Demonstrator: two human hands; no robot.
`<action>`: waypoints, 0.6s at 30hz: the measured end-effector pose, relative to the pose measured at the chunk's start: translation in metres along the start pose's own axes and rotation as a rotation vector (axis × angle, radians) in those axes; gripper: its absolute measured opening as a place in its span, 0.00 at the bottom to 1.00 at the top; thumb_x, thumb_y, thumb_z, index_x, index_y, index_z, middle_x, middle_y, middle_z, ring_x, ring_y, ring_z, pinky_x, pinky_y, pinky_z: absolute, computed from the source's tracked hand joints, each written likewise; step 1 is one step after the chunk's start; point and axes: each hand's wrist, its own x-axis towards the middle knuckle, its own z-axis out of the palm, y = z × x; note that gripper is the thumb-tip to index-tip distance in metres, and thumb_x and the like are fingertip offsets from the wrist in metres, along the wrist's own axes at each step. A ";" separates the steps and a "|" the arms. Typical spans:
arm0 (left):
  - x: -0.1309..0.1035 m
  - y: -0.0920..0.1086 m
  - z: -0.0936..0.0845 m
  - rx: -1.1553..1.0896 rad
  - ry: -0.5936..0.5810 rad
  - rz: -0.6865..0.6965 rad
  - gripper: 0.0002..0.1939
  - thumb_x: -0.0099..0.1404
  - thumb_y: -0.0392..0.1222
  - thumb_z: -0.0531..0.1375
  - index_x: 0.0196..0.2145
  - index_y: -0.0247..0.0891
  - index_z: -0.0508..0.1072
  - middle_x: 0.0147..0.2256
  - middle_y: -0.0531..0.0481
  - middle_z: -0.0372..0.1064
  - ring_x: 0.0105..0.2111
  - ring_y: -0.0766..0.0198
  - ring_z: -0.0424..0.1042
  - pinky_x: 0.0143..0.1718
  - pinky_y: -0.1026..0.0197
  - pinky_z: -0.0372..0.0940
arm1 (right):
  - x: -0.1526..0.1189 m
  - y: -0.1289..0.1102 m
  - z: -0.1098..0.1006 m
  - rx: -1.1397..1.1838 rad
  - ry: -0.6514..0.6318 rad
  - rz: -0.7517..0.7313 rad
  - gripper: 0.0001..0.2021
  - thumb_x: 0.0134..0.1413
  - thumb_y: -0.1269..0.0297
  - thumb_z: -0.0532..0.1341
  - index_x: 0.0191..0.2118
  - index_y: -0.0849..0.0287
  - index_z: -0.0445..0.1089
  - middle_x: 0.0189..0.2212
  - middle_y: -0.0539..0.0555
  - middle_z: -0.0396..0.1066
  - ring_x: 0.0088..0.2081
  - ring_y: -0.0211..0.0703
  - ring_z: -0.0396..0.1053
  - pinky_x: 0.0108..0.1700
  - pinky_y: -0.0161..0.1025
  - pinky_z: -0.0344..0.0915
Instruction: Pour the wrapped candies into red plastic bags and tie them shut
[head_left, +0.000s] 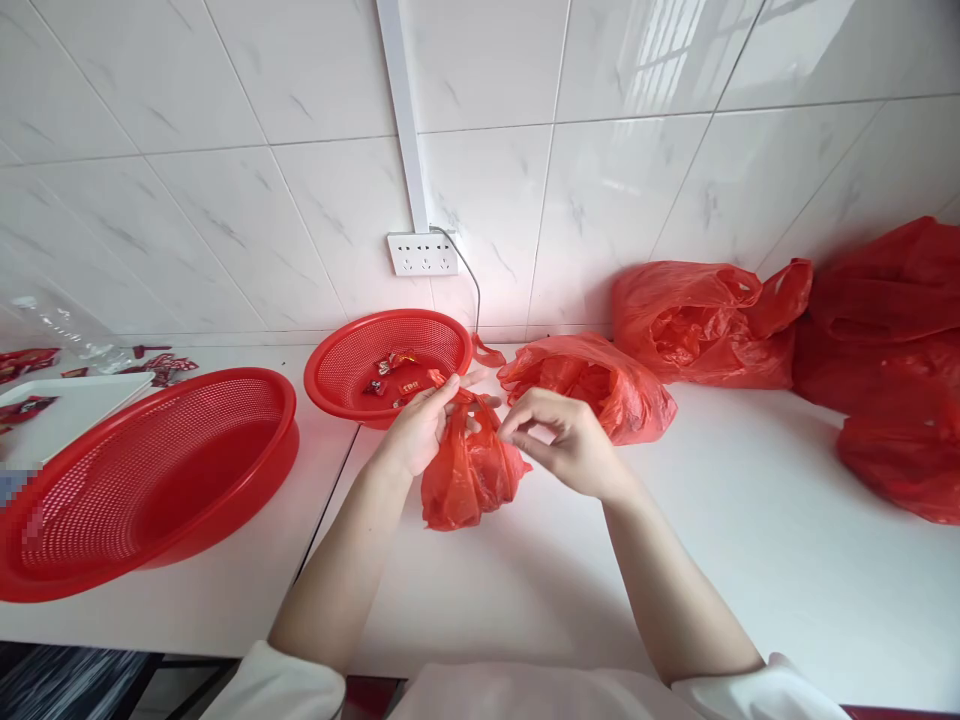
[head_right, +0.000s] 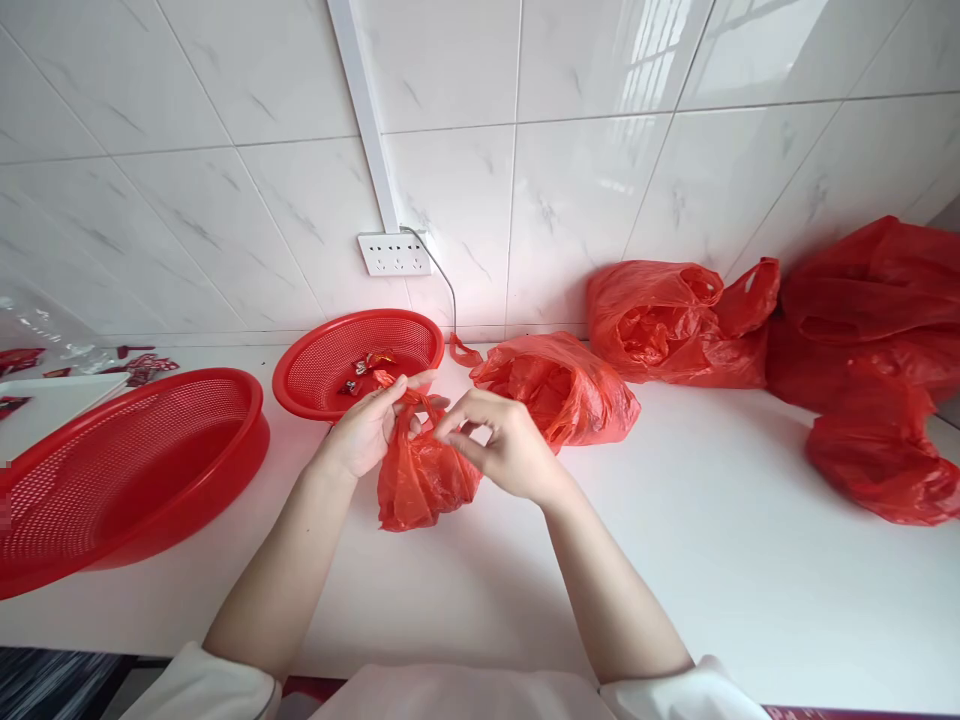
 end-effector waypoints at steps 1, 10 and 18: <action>0.002 0.000 -0.003 -0.034 -0.023 -0.031 0.20 0.67 0.50 0.56 0.51 0.37 0.72 0.34 0.46 0.74 0.24 0.73 0.68 0.30 0.69 0.65 | -0.002 -0.001 0.002 -0.017 -0.088 -0.021 0.05 0.58 0.69 0.59 0.34 0.56 0.73 0.33 0.51 0.71 0.35 0.39 0.69 0.38 0.39 0.68; -0.028 0.013 0.002 0.935 -0.014 0.441 0.16 0.68 0.49 0.51 0.38 0.38 0.75 0.27 0.50 0.68 0.26 0.65 0.70 0.31 0.62 0.66 | 0.009 0.029 0.022 0.168 0.166 0.194 0.13 0.60 0.52 0.57 0.34 0.56 0.70 0.37 0.53 0.69 0.41 0.42 0.68 0.41 0.40 0.67; -0.030 0.004 0.000 0.929 -0.259 0.678 0.17 0.71 0.42 0.47 0.34 0.37 0.74 0.33 0.46 0.71 0.36 0.61 0.69 0.43 0.57 0.65 | 0.017 0.033 0.036 0.521 -0.003 0.279 0.16 0.58 0.51 0.59 0.46 0.54 0.72 0.41 0.54 0.73 0.41 0.42 0.69 0.48 0.44 0.66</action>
